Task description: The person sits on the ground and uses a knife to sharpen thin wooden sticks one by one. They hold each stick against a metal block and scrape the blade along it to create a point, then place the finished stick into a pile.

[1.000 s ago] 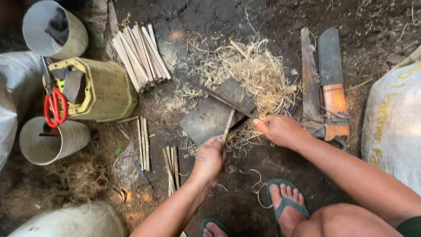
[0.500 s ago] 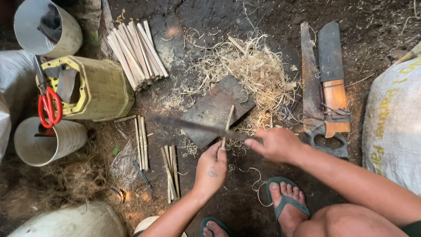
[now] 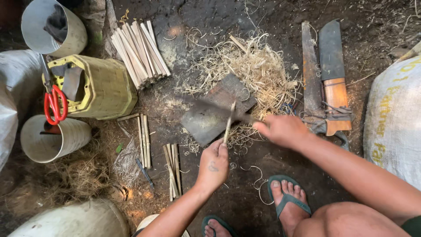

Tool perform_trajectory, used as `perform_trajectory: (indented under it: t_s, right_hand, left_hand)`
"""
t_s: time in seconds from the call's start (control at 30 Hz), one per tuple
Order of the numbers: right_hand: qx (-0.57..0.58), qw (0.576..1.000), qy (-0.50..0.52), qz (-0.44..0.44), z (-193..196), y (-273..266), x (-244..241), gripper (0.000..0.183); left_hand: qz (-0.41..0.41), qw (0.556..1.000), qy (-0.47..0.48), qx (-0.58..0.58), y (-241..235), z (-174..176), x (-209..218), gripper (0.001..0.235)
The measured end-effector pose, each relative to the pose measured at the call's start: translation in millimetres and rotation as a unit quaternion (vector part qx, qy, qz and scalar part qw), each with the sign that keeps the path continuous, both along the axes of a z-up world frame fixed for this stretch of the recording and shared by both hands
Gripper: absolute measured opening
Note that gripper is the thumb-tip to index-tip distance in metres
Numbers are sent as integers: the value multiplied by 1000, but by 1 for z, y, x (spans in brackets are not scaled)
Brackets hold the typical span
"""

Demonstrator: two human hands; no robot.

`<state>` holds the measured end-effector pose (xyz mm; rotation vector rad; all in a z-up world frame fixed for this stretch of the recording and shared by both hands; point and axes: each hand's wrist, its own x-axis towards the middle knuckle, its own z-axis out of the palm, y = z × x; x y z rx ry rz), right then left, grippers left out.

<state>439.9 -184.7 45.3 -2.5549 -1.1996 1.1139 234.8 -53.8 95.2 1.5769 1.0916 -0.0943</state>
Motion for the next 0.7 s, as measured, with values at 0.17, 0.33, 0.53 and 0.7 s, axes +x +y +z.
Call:
perform_trajectory:
  t_s: [0.17,0.33,0.53,0.7]
  right_hand:
    - [36,998,0,-51,-12,3,13,63]
    - [52,997,45,-32,-12,-14,-23,55]
    - [196,976,88,-27,-5,-13,-49,48]
    - [146,986,83,-10,-9,-8,-40,51]
  left_hand:
    - [5,1000,-7,-5,4,0,4,36]
    - [169,928,-34,-329,10,1,1,44]
    - [301,839,-90,-444,9,5,-2,46]
    - [303,824,-131,-460,5,-1,-3,43]
